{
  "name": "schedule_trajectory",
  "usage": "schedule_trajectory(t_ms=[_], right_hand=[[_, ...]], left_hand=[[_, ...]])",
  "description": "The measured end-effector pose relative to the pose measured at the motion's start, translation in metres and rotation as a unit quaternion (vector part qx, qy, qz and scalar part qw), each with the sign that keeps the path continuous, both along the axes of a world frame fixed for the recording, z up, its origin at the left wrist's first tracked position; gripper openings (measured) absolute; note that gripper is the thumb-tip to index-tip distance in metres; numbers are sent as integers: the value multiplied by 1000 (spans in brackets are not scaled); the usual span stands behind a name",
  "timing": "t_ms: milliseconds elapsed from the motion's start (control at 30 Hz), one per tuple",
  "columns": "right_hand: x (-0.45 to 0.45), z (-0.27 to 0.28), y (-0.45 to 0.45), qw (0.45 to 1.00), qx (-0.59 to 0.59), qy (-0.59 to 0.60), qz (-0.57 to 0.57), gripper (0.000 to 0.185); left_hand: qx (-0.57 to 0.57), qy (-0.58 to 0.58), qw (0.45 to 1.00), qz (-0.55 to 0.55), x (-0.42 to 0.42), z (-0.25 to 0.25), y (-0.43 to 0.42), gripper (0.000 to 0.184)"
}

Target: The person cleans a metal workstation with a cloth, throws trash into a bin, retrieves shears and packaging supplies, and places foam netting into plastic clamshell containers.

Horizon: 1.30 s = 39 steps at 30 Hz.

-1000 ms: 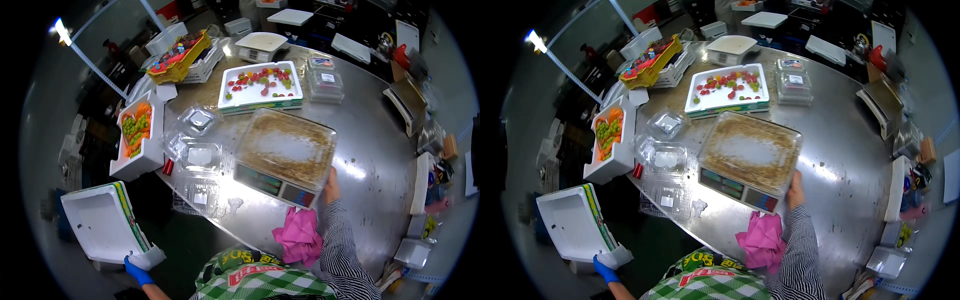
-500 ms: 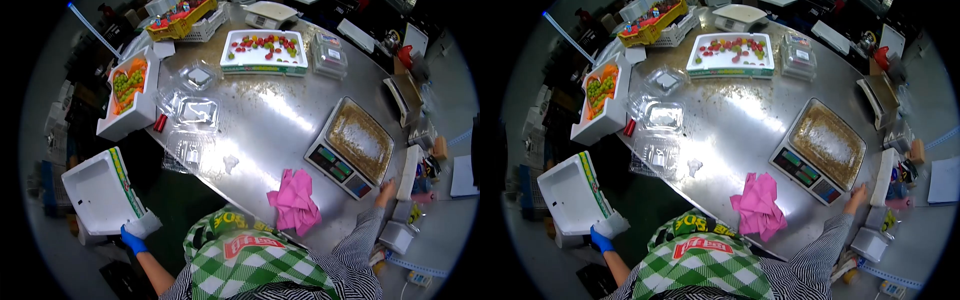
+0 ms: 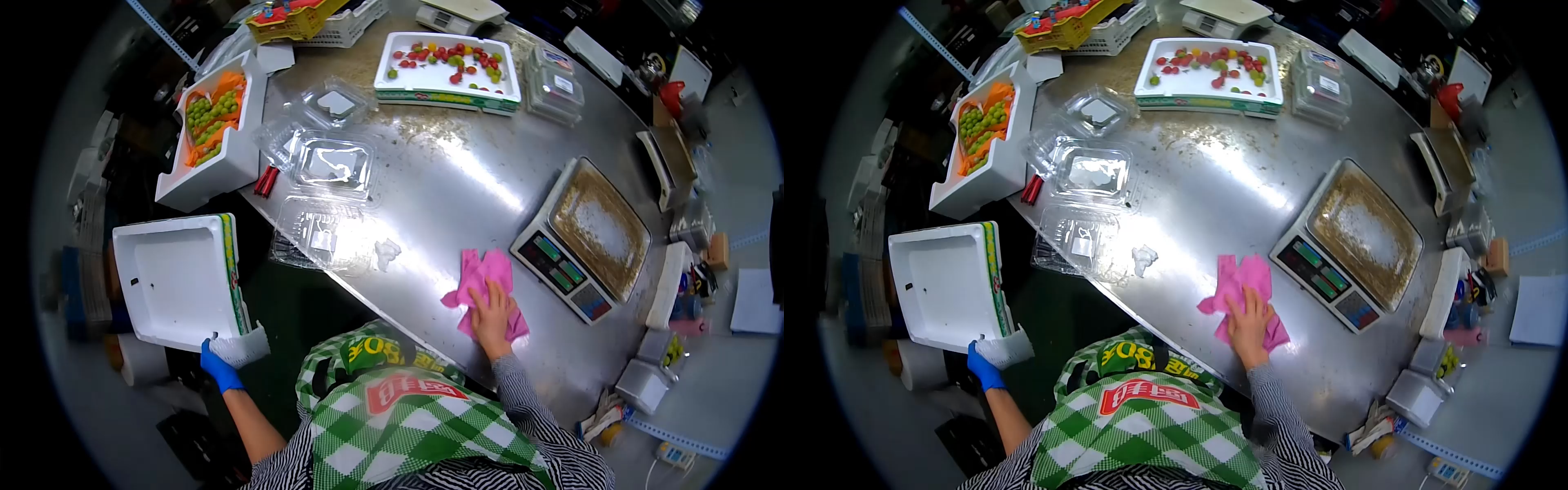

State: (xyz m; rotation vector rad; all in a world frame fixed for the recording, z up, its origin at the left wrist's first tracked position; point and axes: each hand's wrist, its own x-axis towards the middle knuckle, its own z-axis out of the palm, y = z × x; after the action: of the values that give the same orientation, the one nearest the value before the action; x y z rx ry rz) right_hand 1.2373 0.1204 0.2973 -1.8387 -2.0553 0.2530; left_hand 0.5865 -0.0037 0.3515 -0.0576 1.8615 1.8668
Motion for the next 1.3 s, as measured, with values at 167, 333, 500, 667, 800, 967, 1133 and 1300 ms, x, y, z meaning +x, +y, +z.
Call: schedule_trajectory(t_ms=[167, 333, 500, 667, 800, 967, 1133, 1300], right_hand=[[-21, -21, 162, 990, 117, 40, -72, 36], [-35, -59, 366, 948, 128, 251, -150, 27], [-151, -45, 447, 953, -48, 300, 6, 37], [-189, -22, 393, 988, 80, -76, 109, 41], [-150, -24, 346, 987, 87, -36, 133, 41], [-129, -41, 234, 971, -29, 221, 80, 35], [-207, 13, 107, 997, -9, 28, 76, 48], [-197, -3, 92, 994, 46, -23, 100, 47]], left_hand=[[-29, 25, 998, 46, 5, 9, -33, 36], [-36, 12, 995, 90, 30, 27, -85, 37], [-25, -2, 991, 129, 82, 44, -127, 41], [-73, -25, 977, 198, 88, 33, -169, 42], [-54, -43, 979, 191, 75, 24, -169, 39], [18, -102, 988, 111, 24, -42, -152, 39], [37, -131, 991, 13, -12, -69, -104, 43], [6, -142, 990, -2, -51, -83, -69, 45]])
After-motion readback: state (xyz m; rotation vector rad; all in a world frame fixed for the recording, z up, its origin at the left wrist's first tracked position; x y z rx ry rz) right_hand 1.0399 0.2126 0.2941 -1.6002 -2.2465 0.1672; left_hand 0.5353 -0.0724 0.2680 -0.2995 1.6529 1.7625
